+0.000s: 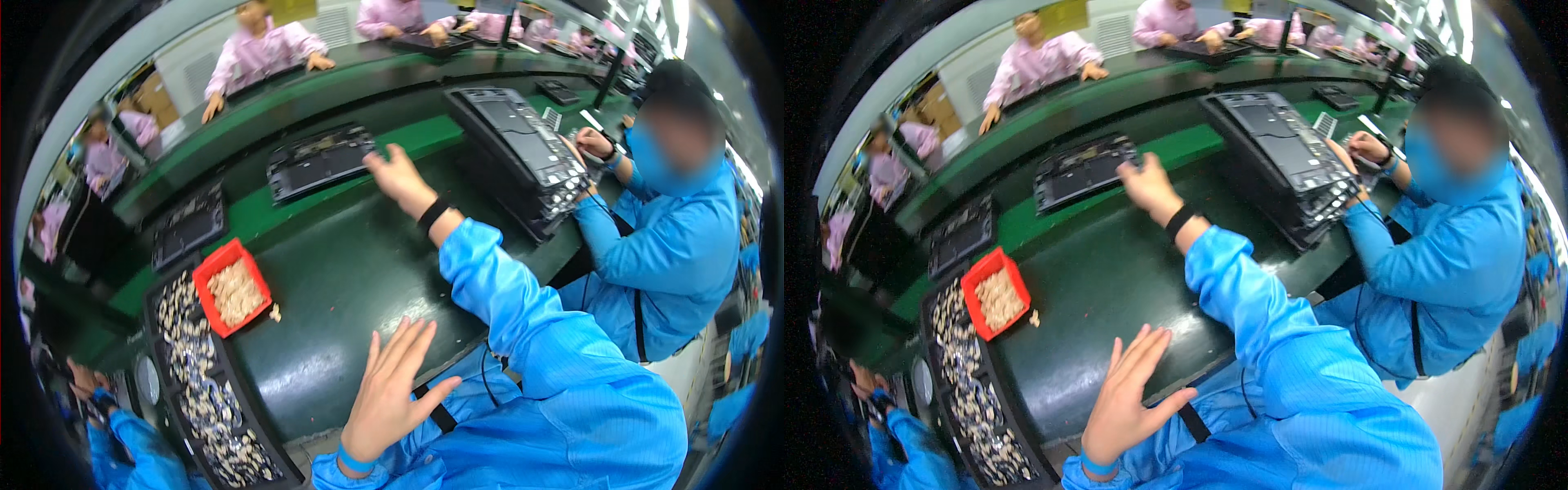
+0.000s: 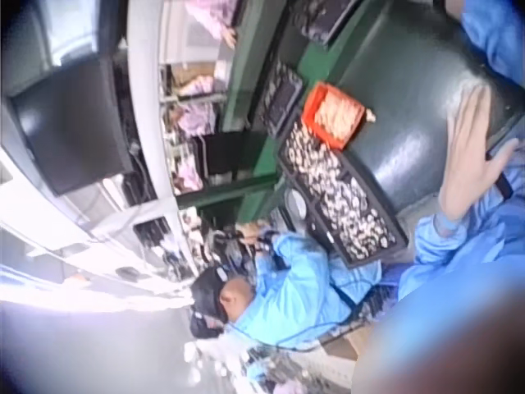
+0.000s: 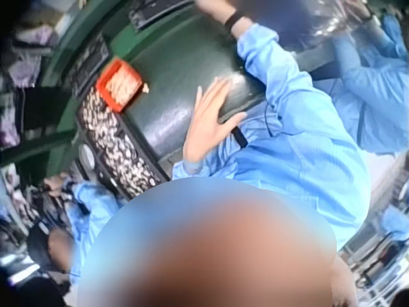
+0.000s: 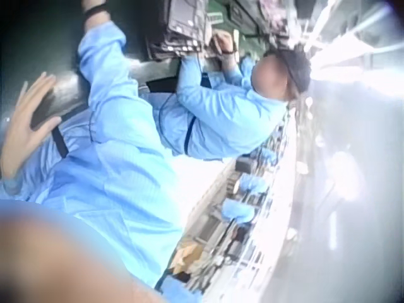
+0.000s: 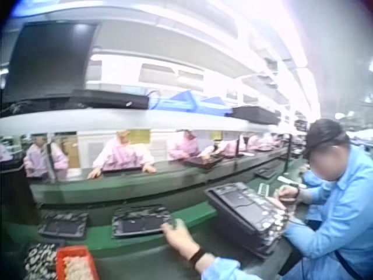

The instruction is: Assembling components and cables within an electronic device on a manufacturing assembly line.

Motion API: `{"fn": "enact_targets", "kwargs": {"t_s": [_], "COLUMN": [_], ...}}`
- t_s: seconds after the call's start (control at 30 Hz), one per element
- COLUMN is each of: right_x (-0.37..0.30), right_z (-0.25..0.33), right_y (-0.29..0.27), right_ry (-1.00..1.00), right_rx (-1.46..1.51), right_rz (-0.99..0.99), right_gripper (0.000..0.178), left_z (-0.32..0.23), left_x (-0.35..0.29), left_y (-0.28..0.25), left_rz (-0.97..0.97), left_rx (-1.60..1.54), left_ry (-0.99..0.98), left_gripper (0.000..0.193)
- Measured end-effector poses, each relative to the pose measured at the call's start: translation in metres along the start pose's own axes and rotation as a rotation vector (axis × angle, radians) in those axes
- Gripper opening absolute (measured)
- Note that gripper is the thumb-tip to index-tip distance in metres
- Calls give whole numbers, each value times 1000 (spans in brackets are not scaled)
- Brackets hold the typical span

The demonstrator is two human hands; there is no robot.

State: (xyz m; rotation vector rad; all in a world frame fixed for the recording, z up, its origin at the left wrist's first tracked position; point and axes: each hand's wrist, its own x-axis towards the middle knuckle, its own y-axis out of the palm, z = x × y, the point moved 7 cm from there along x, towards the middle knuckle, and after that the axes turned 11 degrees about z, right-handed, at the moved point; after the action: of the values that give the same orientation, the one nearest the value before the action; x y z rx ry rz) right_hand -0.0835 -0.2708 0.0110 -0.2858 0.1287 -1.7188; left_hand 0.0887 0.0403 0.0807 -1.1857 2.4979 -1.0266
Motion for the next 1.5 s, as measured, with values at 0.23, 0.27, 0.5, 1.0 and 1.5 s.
{"fn": "enact_targets", "kwargs": {"t_s": [0.23, 0.27, 0.5, 1.0, 1.5], "right_x": [-215, -224, -140, -242, -190], "right_z": [142, 140, 22, 24, -64], "right_y": [-153, -205, -366, -242, -162], "right_ry": [-670, -630, -72, -87, 213], "right_rx": [-481, -482, -778, 829, 142], "right_rz": [8, -209, -438, -22, 127], "right_gripper": [19, 18, 45, 52, 57], "left_z": [-51, -59, -16, -57, 247], "left_x": [65, 87, 305, 138, -205], "left_y": [-29, -26, 37, 28, -261], "left_rz": [-10, -53, 166, -224, -752], "left_rx": [-199, -210, -365, -609, 547], "left_ry": [145, 250, -174, 217, -986], "left_gripper": [32, 26, 78, 39, 52]}}
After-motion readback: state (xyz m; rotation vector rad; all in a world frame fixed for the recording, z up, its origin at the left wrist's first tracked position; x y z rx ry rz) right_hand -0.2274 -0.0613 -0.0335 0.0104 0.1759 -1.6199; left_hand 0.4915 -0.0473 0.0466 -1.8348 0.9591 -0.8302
